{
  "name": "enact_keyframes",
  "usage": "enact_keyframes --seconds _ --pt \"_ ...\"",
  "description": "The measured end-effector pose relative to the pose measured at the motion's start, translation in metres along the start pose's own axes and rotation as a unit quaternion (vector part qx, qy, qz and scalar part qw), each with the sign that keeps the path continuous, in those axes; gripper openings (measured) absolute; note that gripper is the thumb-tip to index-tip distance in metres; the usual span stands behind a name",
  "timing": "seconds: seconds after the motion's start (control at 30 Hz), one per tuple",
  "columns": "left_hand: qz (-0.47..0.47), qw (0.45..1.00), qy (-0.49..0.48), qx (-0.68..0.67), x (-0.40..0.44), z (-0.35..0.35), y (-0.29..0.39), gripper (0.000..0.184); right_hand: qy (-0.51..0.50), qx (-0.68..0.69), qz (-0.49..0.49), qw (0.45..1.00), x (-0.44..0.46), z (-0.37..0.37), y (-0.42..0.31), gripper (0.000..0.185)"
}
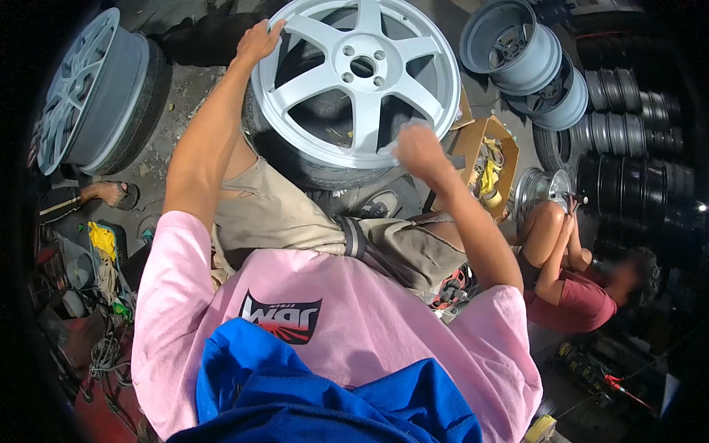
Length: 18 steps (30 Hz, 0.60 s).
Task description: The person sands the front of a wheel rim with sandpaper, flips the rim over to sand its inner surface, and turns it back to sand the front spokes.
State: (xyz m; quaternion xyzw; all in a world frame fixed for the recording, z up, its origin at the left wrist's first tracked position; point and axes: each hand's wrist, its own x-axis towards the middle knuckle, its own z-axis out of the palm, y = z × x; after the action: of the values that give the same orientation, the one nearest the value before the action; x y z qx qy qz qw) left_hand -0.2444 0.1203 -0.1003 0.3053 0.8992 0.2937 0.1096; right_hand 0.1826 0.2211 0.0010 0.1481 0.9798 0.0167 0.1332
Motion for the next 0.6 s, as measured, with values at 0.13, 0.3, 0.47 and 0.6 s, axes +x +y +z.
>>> enact_keyframes --seconds 0.13,0.3,0.47,0.6 --pt "0.01 1.0 0.007 -0.007 -0.005 -0.002 0.003 0.068 0.032 0.072 -0.095 0.992 -0.002 0.02 0.015 0.031" --pt "0.005 1.0 0.009 -0.017 -0.004 -0.002 0.003 0.069 0.122 -0.024 0.006 0.992 -0.018 0.001 0.045 0.027" --pt "0.007 1.0 0.014 -0.007 -0.001 0.004 -0.004 0.068 0.159 0.174 -0.109 0.966 -0.027 0.038 0.008 0.024" --pt "0.018 0.999 0.04 -0.018 -0.002 0.006 -0.004 0.068 0.03 0.058 0.041 0.997 -0.02 -0.007 0.024 0.025"
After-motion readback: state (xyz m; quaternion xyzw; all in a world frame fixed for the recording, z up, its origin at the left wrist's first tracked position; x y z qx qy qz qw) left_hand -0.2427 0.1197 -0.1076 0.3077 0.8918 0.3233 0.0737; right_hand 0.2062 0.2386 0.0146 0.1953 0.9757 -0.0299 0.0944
